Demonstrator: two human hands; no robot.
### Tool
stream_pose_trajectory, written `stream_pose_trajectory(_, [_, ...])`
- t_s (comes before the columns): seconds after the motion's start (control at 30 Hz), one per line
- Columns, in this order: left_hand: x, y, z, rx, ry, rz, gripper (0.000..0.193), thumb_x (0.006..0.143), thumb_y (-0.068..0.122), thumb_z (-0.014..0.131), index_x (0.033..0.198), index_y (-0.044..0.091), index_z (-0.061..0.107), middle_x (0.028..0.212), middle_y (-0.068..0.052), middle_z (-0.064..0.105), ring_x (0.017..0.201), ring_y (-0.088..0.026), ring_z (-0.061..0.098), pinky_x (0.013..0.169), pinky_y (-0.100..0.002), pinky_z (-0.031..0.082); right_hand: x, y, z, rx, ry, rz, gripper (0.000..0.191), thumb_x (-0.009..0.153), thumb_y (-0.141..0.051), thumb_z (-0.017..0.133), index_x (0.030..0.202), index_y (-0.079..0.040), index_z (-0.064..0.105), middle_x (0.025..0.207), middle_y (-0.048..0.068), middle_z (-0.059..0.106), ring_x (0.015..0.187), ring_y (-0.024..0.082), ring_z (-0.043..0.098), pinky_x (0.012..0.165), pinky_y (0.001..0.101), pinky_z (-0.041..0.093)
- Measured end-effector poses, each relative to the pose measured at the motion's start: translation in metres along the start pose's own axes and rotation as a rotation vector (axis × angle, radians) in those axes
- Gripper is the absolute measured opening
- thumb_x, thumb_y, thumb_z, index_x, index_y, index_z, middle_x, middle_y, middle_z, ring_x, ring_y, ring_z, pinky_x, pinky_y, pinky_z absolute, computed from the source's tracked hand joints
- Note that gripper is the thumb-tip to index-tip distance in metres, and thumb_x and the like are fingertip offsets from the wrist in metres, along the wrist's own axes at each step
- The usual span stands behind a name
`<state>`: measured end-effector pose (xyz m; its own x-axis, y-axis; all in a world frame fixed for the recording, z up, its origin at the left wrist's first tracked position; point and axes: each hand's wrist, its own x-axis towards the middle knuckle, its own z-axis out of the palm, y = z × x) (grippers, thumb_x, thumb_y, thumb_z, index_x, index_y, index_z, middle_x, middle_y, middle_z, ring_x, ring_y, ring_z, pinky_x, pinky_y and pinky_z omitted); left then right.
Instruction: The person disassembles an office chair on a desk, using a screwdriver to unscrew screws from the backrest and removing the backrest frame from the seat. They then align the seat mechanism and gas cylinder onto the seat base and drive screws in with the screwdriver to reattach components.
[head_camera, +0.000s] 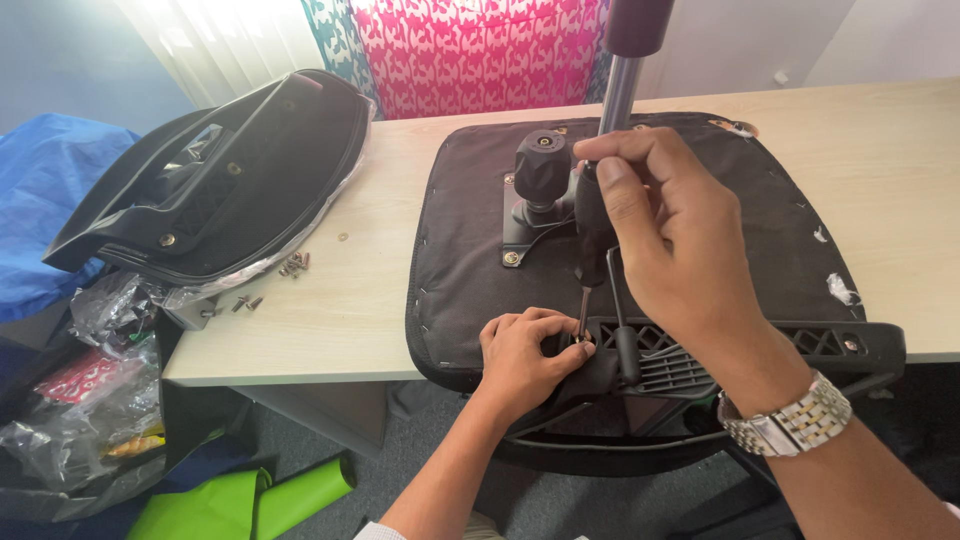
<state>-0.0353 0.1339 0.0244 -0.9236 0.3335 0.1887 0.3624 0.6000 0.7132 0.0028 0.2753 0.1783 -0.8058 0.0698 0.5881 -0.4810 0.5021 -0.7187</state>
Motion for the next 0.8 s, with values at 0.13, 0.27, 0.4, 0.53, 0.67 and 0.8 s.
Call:
stream_pose_trajectory(0.13, [-0.0008, 0.0002, -0.0001, -0.006, 0.005, 0.003, 0.031, 0.079, 0.047, 0.073, 0.098, 0.024, 0.082, 0.123, 0.000, 0.070, 0.127, -0.023, 0.052, 0.117, -0.044, 0.019, 0.0002, -0.0029, 0.0000, -0.086, 0.082, -0.464, 0.015, 0.102, -0.013, 0.068, 0.114, -0.004, 0.067, 0.120, 0.010, 0.062, 0.103, 0.015, 0.065, 0.083, 0.0230, 0.055])
stream_pose_trajectory(0.27, [-0.0009, -0.0002, -0.0002, -0.013, 0.007, 0.009, 0.031, 0.080, 0.047, 0.073, 0.098, 0.023, 0.082, 0.123, 0.000, 0.070, 0.127, -0.023, 0.052, 0.117, -0.044, 0.018, 0.0005, -0.0036, 0.0019, -0.011, 0.070, -0.380, 0.013, 0.101, -0.013, 0.068, 0.113, -0.006, 0.068, 0.112, 0.006, 0.063, 0.096, 0.010, 0.068, 0.080, 0.0188, 0.058])
stream_pose_trajectory(0.4, [-0.0008, 0.0000, 0.0001, -0.012, 0.005, 0.009, 0.031, 0.080, 0.047, 0.073, 0.098, 0.023, 0.082, 0.124, 0.000, 0.070, 0.126, -0.023, 0.053, 0.118, -0.044, 0.018, -0.0013, -0.0019, -0.0011, 0.040, -0.029, -0.048, 0.016, 0.107, -0.013, 0.060, 0.117, -0.010, 0.073, 0.092, 0.006, 0.066, 0.067, 0.010, 0.051, 0.057, 0.0203, 0.040])
stream_pose_trajectory(0.53, [-0.0011, 0.0003, -0.0003, -0.017, 0.004, 0.008, 0.031, 0.080, 0.047, 0.073, 0.098, 0.023, 0.082, 0.124, -0.001, 0.070, 0.125, -0.023, 0.053, 0.118, -0.044, 0.019, -0.0010, -0.0019, 0.0006, 0.004, -0.002, -0.154, 0.014, 0.105, -0.016, 0.065, 0.116, -0.009, 0.071, 0.090, 0.007, 0.058, 0.075, 0.011, 0.053, 0.064, 0.0210, 0.043])
stream_pose_trajectory(0.67, [-0.0008, 0.0008, -0.0010, -0.010, 0.014, 0.024, 0.032, 0.080, 0.047, 0.073, 0.099, 0.023, 0.082, 0.124, -0.002, 0.069, 0.126, -0.023, 0.052, 0.116, -0.044, 0.019, 0.0014, -0.0056, -0.0003, -0.069, 0.072, -0.418, 0.013, 0.102, -0.014, 0.069, 0.109, -0.004, 0.067, 0.109, 0.003, 0.061, 0.097, 0.009, 0.065, 0.080, 0.0202, 0.055])
stream_pose_trajectory(0.8, [-0.0006, 0.0021, -0.0009, -0.013, -0.001, -0.008, 0.031, 0.080, 0.047, 0.073, 0.098, 0.023, 0.082, 0.122, 0.000, 0.070, 0.123, -0.022, 0.054, 0.117, -0.043, 0.019, -0.0029, -0.0085, -0.0044, 0.177, -0.035, -0.059, 0.017, 0.101, -0.019, 0.061, 0.116, -0.012, 0.067, 0.097, -0.003, 0.069, 0.082, 0.003, 0.066, 0.071, 0.0157, 0.054])
